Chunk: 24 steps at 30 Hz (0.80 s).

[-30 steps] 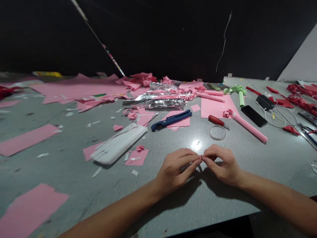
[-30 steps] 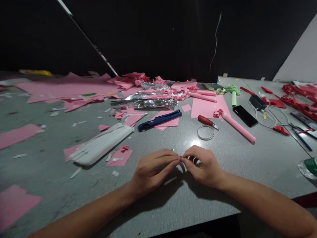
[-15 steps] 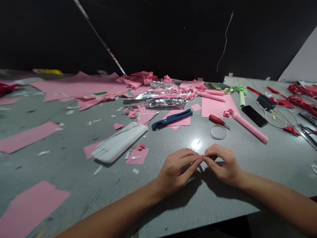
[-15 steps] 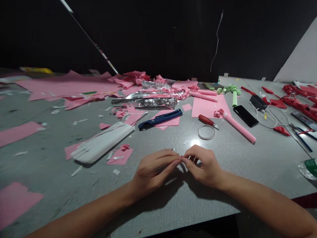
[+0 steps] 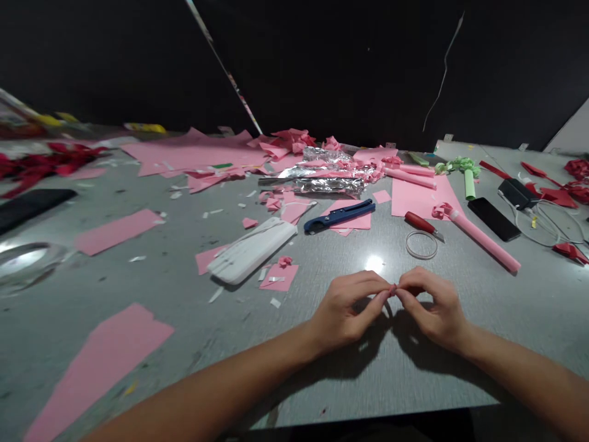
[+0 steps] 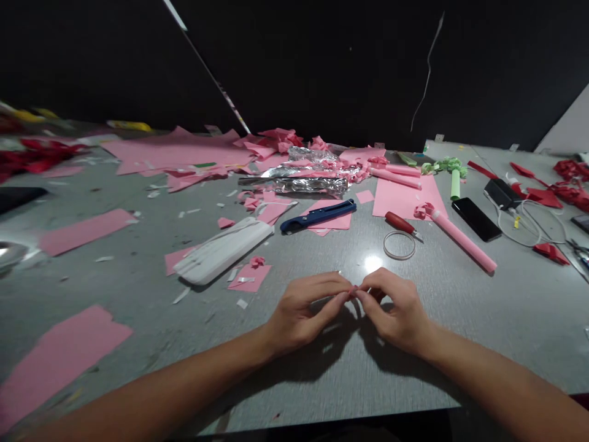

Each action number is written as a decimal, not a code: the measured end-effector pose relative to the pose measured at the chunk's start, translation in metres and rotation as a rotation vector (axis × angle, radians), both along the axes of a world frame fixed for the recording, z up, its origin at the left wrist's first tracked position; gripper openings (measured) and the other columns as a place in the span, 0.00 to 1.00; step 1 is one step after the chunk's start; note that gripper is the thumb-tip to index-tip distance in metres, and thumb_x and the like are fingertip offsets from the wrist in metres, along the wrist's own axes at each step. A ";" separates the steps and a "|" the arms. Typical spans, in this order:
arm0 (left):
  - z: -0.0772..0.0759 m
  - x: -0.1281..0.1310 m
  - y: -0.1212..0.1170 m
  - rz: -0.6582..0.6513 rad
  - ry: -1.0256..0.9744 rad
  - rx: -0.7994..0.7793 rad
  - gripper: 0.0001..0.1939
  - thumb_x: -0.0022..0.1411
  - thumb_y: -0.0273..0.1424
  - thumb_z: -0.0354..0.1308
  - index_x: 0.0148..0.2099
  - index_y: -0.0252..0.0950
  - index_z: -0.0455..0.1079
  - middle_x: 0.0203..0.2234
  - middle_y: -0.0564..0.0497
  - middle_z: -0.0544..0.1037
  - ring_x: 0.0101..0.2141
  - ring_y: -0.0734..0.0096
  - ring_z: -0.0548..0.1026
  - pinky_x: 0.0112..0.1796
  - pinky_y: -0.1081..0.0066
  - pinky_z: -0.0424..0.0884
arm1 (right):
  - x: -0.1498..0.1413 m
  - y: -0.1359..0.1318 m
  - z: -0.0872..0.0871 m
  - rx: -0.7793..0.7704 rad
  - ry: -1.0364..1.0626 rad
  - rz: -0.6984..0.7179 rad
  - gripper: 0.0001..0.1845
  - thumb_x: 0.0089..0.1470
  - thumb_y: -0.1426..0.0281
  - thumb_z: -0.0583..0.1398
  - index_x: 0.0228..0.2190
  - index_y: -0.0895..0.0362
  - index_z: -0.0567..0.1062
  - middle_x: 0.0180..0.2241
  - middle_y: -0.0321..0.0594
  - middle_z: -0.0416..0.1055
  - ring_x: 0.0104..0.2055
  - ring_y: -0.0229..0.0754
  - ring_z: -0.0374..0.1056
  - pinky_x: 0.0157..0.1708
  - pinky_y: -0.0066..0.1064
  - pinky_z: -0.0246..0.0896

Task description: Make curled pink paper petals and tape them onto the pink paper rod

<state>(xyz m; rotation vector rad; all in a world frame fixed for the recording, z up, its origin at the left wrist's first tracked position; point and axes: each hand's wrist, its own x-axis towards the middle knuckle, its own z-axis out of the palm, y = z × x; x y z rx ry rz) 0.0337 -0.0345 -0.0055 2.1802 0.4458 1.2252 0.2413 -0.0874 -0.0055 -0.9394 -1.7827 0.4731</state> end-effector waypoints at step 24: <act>-0.001 0.002 -0.003 0.101 0.059 0.263 0.08 0.75 0.23 0.58 0.49 0.32 0.79 0.36 0.45 0.85 0.34 0.64 0.82 0.35 0.67 0.79 | -0.004 -0.002 0.003 0.073 -0.057 -0.040 0.05 0.72 0.76 0.61 0.41 0.54 0.75 0.34 0.37 0.76 0.32 0.40 0.73 0.34 0.32 0.70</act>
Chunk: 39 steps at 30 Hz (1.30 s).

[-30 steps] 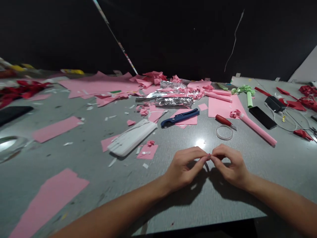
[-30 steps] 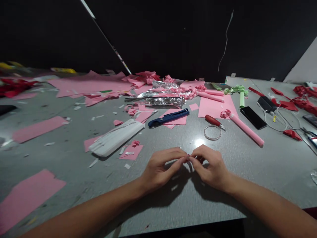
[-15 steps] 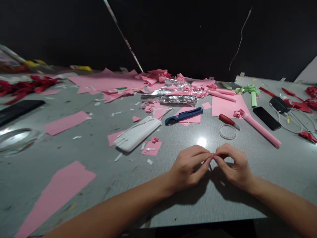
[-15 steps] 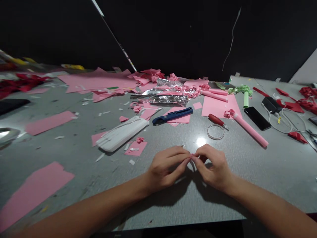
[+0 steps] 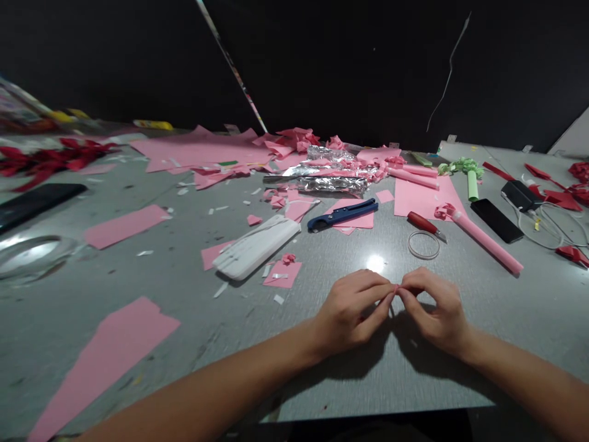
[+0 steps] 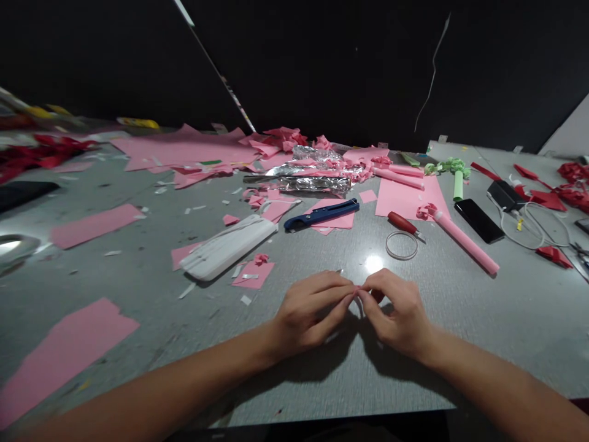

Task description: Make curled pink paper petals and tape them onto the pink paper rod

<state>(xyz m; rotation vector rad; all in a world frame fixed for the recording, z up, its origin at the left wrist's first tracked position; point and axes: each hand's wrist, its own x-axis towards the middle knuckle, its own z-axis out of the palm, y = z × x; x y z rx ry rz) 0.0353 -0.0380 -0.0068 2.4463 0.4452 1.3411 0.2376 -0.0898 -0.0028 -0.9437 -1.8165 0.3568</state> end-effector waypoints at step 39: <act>-0.002 0.004 0.000 0.010 -0.033 0.037 0.08 0.75 0.22 0.57 0.49 0.32 0.78 0.35 0.45 0.84 0.32 0.65 0.80 0.34 0.67 0.77 | -0.002 -0.001 0.001 0.041 -0.006 -0.028 0.07 0.70 0.78 0.61 0.39 0.55 0.74 0.33 0.36 0.74 0.32 0.39 0.72 0.34 0.31 0.69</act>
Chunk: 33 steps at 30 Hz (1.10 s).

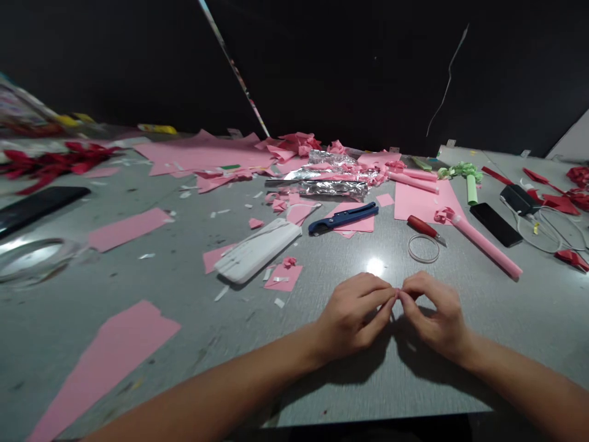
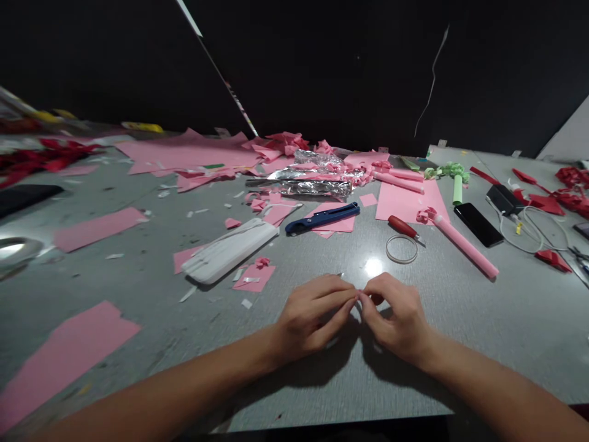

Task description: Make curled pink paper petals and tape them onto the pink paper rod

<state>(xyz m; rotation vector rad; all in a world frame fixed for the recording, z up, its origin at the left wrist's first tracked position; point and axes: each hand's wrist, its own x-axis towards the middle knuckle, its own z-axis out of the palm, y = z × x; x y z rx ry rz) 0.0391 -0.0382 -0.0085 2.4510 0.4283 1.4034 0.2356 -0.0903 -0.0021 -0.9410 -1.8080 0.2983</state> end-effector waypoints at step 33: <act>-0.003 0.000 -0.001 0.042 0.012 0.046 0.06 0.75 0.22 0.58 0.48 0.31 0.76 0.36 0.45 0.84 0.34 0.64 0.80 0.36 0.67 0.76 | -0.002 -0.001 0.002 0.038 -0.012 -0.009 0.07 0.70 0.79 0.61 0.42 0.56 0.76 0.35 0.38 0.76 0.34 0.40 0.73 0.36 0.31 0.71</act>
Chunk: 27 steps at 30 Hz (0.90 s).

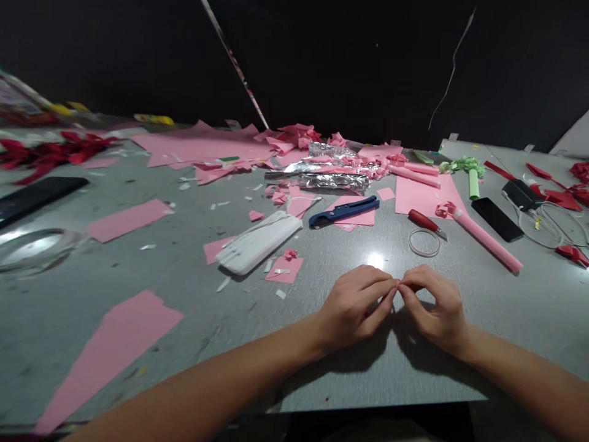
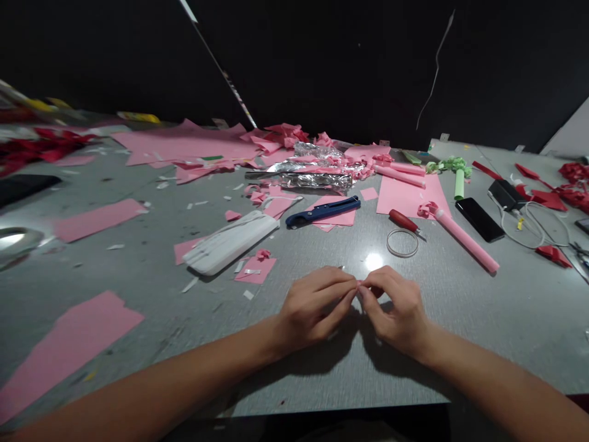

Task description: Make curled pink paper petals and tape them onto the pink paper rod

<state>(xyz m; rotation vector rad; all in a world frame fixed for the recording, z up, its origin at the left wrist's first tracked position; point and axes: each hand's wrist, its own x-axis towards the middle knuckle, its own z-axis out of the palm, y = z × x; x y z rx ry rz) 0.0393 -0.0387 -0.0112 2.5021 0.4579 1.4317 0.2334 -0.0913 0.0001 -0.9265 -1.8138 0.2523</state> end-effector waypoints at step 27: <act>0.002 0.000 0.000 0.007 0.012 0.014 0.07 0.75 0.22 0.57 0.48 0.31 0.76 0.36 0.44 0.84 0.34 0.64 0.81 0.36 0.66 0.78 | 0.001 0.002 0.001 0.040 -0.019 0.012 0.08 0.70 0.79 0.62 0.43 0.55 0.77 0.35 0.40 0.79 0.36 0.42 0.76 0.37 0.33 0.75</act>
